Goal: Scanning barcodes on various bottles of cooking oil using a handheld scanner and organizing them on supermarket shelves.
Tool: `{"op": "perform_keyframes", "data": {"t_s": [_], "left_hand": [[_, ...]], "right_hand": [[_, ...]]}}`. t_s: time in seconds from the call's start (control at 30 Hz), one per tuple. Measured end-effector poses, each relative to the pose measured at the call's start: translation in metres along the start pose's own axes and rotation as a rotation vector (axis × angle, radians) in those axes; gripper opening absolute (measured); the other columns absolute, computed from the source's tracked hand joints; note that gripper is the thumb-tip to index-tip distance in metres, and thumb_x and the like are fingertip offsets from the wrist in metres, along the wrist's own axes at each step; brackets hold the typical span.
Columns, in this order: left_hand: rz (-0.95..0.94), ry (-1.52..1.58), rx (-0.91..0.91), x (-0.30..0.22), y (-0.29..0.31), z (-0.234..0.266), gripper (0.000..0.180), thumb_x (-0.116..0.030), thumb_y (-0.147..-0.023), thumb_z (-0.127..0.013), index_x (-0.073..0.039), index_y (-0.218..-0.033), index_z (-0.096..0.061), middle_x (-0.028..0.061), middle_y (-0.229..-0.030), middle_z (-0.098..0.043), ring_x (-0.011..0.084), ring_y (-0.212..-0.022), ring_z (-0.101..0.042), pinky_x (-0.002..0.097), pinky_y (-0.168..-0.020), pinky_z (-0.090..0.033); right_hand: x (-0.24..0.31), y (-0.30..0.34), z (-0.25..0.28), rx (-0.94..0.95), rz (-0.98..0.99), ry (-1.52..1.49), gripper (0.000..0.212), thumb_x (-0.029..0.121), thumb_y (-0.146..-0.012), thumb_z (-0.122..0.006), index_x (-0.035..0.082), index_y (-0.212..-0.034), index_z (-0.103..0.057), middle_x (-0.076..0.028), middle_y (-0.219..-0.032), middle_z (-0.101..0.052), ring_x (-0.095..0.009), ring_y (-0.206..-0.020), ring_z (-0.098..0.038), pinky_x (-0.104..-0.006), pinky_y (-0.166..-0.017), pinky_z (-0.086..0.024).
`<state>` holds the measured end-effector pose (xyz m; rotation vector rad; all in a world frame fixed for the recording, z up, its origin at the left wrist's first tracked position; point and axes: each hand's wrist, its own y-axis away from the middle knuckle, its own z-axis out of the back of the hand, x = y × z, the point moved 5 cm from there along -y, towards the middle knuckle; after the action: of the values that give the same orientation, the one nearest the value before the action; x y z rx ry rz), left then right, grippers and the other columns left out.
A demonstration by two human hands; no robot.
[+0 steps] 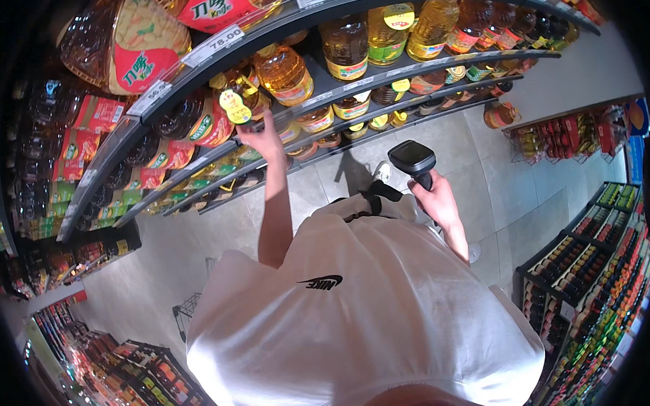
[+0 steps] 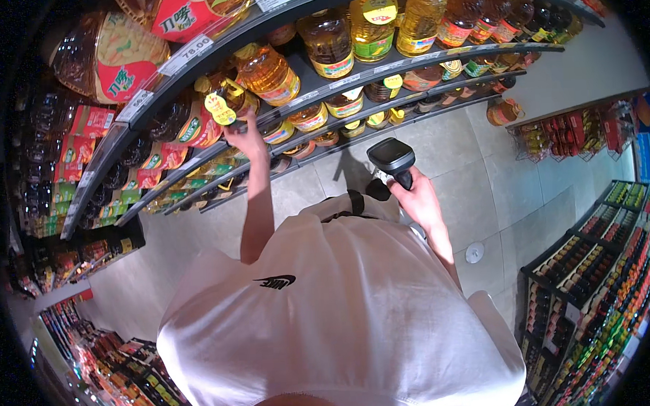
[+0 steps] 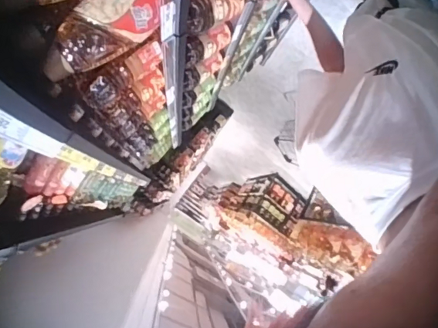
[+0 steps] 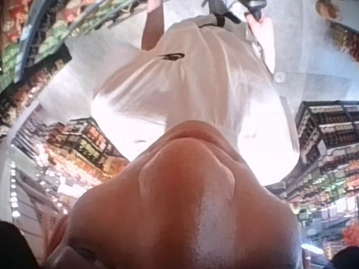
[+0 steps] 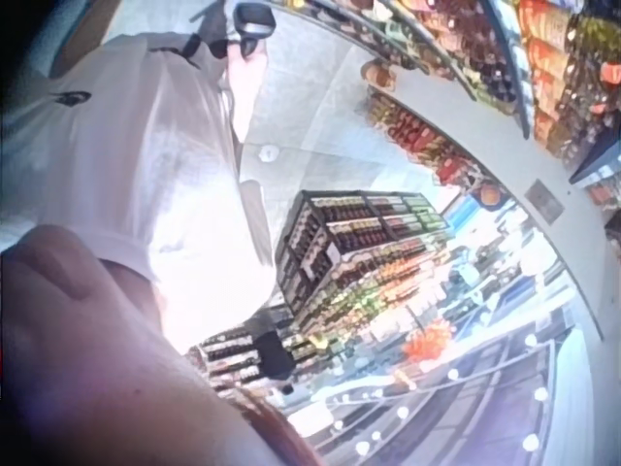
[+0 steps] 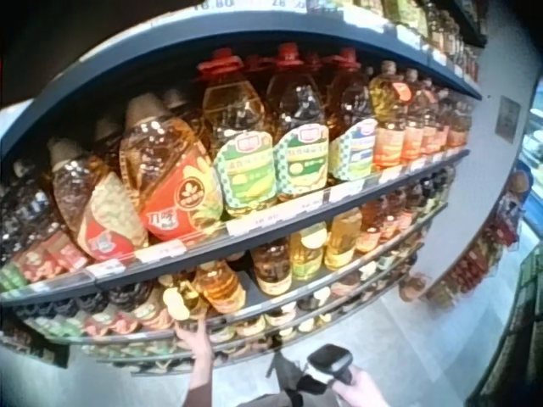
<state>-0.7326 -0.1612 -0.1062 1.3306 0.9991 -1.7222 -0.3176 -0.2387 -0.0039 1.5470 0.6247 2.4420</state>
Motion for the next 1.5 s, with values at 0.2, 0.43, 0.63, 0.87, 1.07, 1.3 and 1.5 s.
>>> {"op": "perform_keyframes", "data": {"t_s": [0.2, 0.43, 0.63, 0.87, 1.07, 1.3, 1.5], "left_hand": [[-0.056, -0.002, 0.270, 0.002, 0.030, -0.050, 0.104, -0.030, -0.073, -0.087, 0.007, -0.144, -0.021, 0.0221, -0.136, -0.034, 0.0290, -0.124, -0.039, 0.0432, -0.107, -0.033], [-0.258, 0.028, 0.271, -0.057, -0.007, -0.092, 0.113, -0.024, -0.066, -0.091, 0.004, -0.146, -0.017, 0.0235, -0.139, -0.038, 0.0312, -0.128, -0.042, 0.0393, -0.109, -0.034], [-0.210, 0.213, 0.375, -0.042, -0.011, -0.098, 0.113, -0.024, -0.067, -0.091, 0.003, -0.147, -0.017, 0.0215, -0.143, -0.035, 0.0292, -0.128, -0.043, 0.0396, -0.109, -0.034], [-0.420, -0.183, 0.194, -0.075, -0.003, -0.090, 0.119, -0.040, -0.066, -0.091, 0.011, -0.144, -0.018, 0.0289, -0.141, -0.034, 0.0364, -0.130, -0.041, 0.0434, -0.109, -0.034], [-0.361, -0.310, 0.176, -0.133, -0.040, -0.115, 0.064, -0.049, -0.072, -0.081, 0.012, -0.089, -0.070, 0.0256, -0.095, -0.072, 0.0353, -0.094, -0.068, 0.0413, -0.092, -0.047], [-0.296, -0.471, 0.328, -0.127, -0.049, -0.111, 0.071, -0.059, -0.075, -0.071, 0.009, -0.094, -0.070, 0.0288, -0.100, -0.069, 0.0343, -0.106, -0.066, 0.0399, -0.095, -0.045], [-0.334, 0.018, 0.415, -0.136, -0.024, -0.099, 0.062, -0.033, -0.080, -0.080, 0.015, -0.115, -0.061, 0.0229, -0.117, -0.066, 0.0268, -0.107, -0.063, 0.0367, -0.099, -0.043]], "right_hand": [[0.004, 0.002, 0.002, 0.014, -0.018, -0.004, 0.027, 0.019, -0.084, -0.066, 0.002, -0.105, -0.060, -0.002, -0.060, -0.055, -0.010, -0.052, -0.052, -0.0304, -0.051, -0.042], [-0.001, -0.004, 0.014, -0.015, 0.018, 0.014, 0.039, 0.021, -0.080, -0.066, 0.005, -0.115, -0.062, -0.007, -0.065, -0.058, -0.015, -0.058, -0.053, -0.0342, -0.059, -0.045], [-0.020, -0.009, 0.022, -0.068, 0.012, -0.003, 0.038, 0.023, -0.080, -0.065, 0.003, -0.113, -0.062, -0.008, -0.068, -0.058, -0.017, -0.061, -0.053, -0.0358, -0.063, -0.046], [-0.015, -0.015, 0.028, -0.072, 0.019, -0.050, 0.031, 0.022, -0.082, -0.065, 0.001, -0.105, -0.061, -0.006, -0.070, -0.060, -0.014, -0.062, -0.057, -0.0320, -0.062, -0.046], [-0.019, -0.017, 0.037, -0.105, 0.071, -0.053, 0.027, 0.023, -0.084, -0.066, 0.002, -0.100, -0.060, 0.000, -0.066, -0.057, -0.009, -0.054, -0.054, -0.0287, -0.053, -0.044], [-0.039, -0.017, 0.039, -0.115, -0.046, -0.043, 0.039, 0.028, -0.080, -0.068, 0.002, -0.108, -0.062, -0.014, -0.082, -0.066, -0.024, -0.076, -0.063, -0.0361, -0.077, -0.050], [-0.045, -0.011, 0.044, -0.146, -0.040, -0.108, 0.037, 0.026, -0.080, -0.068, 0.002, -0.107, -0.062, -0.013, -0.081, -0.067, -0.021, -0.076, -0.064, -0.0352, -0.075, -0.050]]}}
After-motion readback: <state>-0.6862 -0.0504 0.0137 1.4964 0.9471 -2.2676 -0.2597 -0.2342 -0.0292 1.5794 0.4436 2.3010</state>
